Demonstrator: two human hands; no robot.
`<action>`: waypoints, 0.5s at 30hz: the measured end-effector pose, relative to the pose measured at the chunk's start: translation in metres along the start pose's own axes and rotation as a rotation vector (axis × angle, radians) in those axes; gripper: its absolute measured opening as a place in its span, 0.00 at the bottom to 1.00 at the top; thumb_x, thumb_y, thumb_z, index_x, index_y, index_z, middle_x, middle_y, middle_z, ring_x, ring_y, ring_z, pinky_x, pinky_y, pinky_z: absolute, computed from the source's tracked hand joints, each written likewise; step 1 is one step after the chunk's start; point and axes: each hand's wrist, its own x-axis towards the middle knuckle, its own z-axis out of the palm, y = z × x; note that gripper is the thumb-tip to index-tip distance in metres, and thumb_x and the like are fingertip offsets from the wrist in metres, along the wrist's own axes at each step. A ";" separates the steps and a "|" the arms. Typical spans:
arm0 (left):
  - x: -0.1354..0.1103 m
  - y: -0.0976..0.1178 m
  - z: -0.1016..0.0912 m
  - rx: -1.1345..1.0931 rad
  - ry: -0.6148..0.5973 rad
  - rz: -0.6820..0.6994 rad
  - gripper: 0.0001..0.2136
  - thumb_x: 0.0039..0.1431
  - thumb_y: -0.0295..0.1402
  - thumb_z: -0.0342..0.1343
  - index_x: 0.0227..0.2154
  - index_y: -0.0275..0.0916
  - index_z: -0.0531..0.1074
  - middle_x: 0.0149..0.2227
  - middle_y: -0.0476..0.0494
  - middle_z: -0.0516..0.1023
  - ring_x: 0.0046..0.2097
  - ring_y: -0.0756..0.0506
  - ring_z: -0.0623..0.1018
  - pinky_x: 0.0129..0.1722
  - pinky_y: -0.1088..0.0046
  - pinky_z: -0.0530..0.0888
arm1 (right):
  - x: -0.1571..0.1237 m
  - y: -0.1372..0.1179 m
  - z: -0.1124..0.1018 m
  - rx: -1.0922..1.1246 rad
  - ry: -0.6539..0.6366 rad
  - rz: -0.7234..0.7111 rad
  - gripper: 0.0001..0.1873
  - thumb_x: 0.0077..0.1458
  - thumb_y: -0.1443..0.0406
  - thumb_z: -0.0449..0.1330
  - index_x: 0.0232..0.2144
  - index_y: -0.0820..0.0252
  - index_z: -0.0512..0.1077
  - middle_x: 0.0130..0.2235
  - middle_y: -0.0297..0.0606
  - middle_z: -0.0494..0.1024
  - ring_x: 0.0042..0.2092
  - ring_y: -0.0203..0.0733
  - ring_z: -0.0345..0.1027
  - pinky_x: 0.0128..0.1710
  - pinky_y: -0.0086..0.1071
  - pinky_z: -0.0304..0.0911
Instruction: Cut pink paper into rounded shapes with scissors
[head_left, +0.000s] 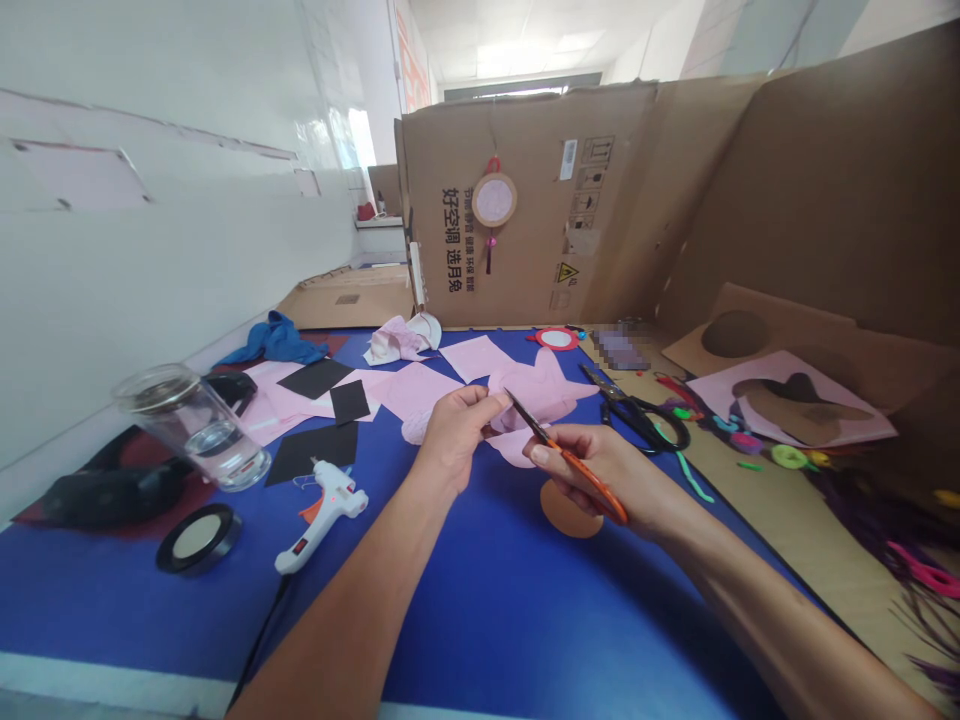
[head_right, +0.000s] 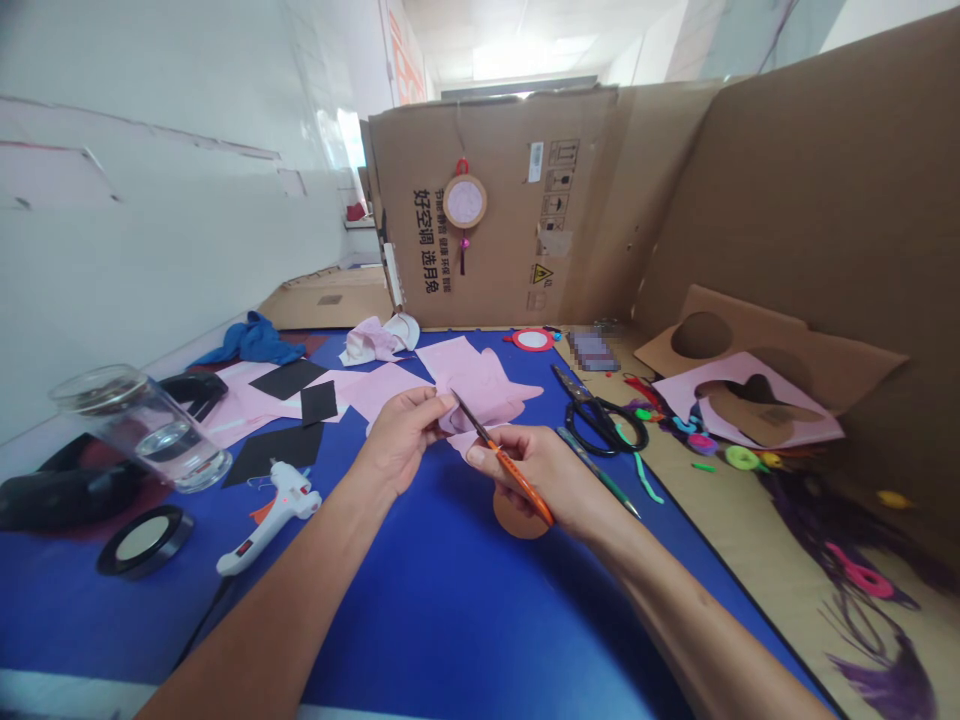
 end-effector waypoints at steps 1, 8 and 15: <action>0.000 0.000 0.000 0.002 0.001 0.001 0.17 0.43 0.39 0.73 0.19 0.39 0.70 0.22 0.51 0.71 0.27 0.50 0.71 0.34 0.70 0.71 | 0.000 0.001 0.000 0.004 -0.007 -0.006 0.27 0.48 0.45 0.75 0.27 0.56 0.68 0.17 0.23 0.62 0.18 0.29 0.49 0.16 0.24 0.45; -0.001 0.000 0.000 -0.001 -0.005 0.004 0.17 0.43 0.39 0.72 0.19 0.39 0.69 0.22 0.52 0.70 0.26 0.50 0.70 0.33 0.70 0.70 | 0.001 0.005 -0.003 -0.024 -0.018 -0.014 0.26 0.51 0.44 0.73 0.28 0.56 0.68 0.17 0.23 0.63 0.18 0.29 0.50 0.16 0.25 0.46; -0.001 0.000 0.000 -0.008 -0.017 0.001 0.17 0.44 0.39 0.73 0.19 0.39 0.69 0.22 0.52 0.70 0.26 0.51 0.70 0.32 0.71 0.70 | 0.001 0.005 -0.002 -0.018 -0.012 0.002 0.27 0.51 0.44 0.73 0.28 0.56 0.68 0.17 0.24 0.64 0.18 0.29 0.50 0.16 0.25 0.45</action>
